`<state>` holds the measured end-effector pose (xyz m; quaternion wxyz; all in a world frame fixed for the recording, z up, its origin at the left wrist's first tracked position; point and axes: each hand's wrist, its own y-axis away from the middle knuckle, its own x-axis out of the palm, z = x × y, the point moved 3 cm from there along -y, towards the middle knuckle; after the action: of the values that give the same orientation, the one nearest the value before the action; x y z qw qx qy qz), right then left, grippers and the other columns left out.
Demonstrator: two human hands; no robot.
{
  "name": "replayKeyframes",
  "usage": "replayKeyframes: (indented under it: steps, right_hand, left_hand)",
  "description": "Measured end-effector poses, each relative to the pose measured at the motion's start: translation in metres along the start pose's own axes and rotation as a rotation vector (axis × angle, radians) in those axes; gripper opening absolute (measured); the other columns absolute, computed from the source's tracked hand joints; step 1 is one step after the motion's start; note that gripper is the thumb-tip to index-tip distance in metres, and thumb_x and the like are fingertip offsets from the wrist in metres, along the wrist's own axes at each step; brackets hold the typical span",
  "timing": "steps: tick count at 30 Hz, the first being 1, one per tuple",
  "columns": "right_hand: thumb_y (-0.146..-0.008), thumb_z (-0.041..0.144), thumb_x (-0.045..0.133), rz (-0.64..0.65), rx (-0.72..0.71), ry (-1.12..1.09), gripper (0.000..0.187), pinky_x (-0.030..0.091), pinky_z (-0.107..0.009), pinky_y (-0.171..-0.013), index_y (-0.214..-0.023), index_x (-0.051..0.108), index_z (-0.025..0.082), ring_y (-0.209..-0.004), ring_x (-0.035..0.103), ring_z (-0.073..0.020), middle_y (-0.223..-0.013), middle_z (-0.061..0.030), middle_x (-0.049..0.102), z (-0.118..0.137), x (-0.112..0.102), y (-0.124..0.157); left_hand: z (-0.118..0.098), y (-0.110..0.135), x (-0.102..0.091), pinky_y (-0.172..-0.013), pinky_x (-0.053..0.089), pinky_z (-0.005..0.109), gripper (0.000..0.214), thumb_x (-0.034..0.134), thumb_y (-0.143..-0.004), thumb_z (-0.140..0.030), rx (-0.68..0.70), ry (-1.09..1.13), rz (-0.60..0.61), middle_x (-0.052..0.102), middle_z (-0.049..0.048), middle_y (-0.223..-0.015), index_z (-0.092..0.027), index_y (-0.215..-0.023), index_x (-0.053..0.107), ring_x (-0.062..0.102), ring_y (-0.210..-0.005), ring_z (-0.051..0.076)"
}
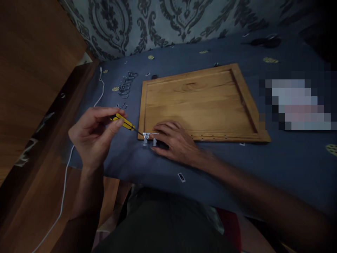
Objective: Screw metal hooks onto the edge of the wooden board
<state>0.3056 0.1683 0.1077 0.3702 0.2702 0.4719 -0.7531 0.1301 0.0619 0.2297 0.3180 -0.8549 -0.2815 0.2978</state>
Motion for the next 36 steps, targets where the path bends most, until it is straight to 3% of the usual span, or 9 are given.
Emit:
replayKeyframes:
  steps: [9, 16, 20, 36]
  right_hand:
    - [-0.096, 0.041, 0.070, 0.001, -0.014, 0.028, 0.033, 0.048, -0.049, -0.101, -0.120, 0.075, 0.019, -0.118, 0.061, -0.0316, -0.118, -0.0135, 0.072, 0.0006, -0.0007, -0.0008]
    - [-0.098, 0.042, 0.067, 0.015, -0.004, 0.043, 0.031, 0.047, -0.048, -0.102, -0.120, 0.074, 0.022, -0.118, 0.060, -0.0303, -0.120, -0.0118, 0.072, 0.0005, -0.0006, -0.0009]
    - [-0.099, 0.043, 0.066, 0.014, -0.005, 0.046, 0.031, 0.046, -0.047, -0.103, -0.120, 0.075, 0.022, -0.118, 0.060, -0.0302, -0.119, -0.0117, 0.071, 0.0004, -0.0016, -0.0011]
    - [-0.099, 0.043, 0.066, 0.014, -0.004, 0.032, 0.033, 0.047, -0.049, -0.102, -0.122, 0.074, 0.021, -0.118, 0.060, -0.0310, -0.120, -0.0129, 0.072, 0.0009, -0.0018, -0.0013]
  left_hand:
    - [0.0019, 0.0079, 0.0050, -0.077, 0.068, 0.029, 0.024, 0.083, -0.086, -0.015, 0.034, -0.045, 0.064, 0.079, -0.0007, -0.094, -0.028, -0.106, 0.079, 0.078, -0.085, 0.015]
    - [0.0048, 0.0087, 0.0054, -0.079, 0.069, 0.034, 0.026, 0.080, -0.089, -0.017, 0.040, -0.048, 0.129, 0.079, -0.0004, -0.098, -0.033, -0.110, 0.078, 0.078, -0.089, 0.017]
    - [0.0038, 0.0090, 0.0052, -0.081, 0.067, 0.032, 0.023, 0.080, -0.088, -0.015, 0.039, -0.026, 0.124, 0.079, 0.0006, -0.097, -0.027, -0.108, 0.078, 0.078, -0.089, 0.017]
    - [0.0014, 0.0067, 0.0067, -0.081, 0.066, 0.029, 0.030, 0.079, -0.087, -0.010, 0.072, 0.004, 0.137, 0.080, -0.0006, -0.098, -0.029, -0.111, 0.079, 0.077, -0.089, 0.016]
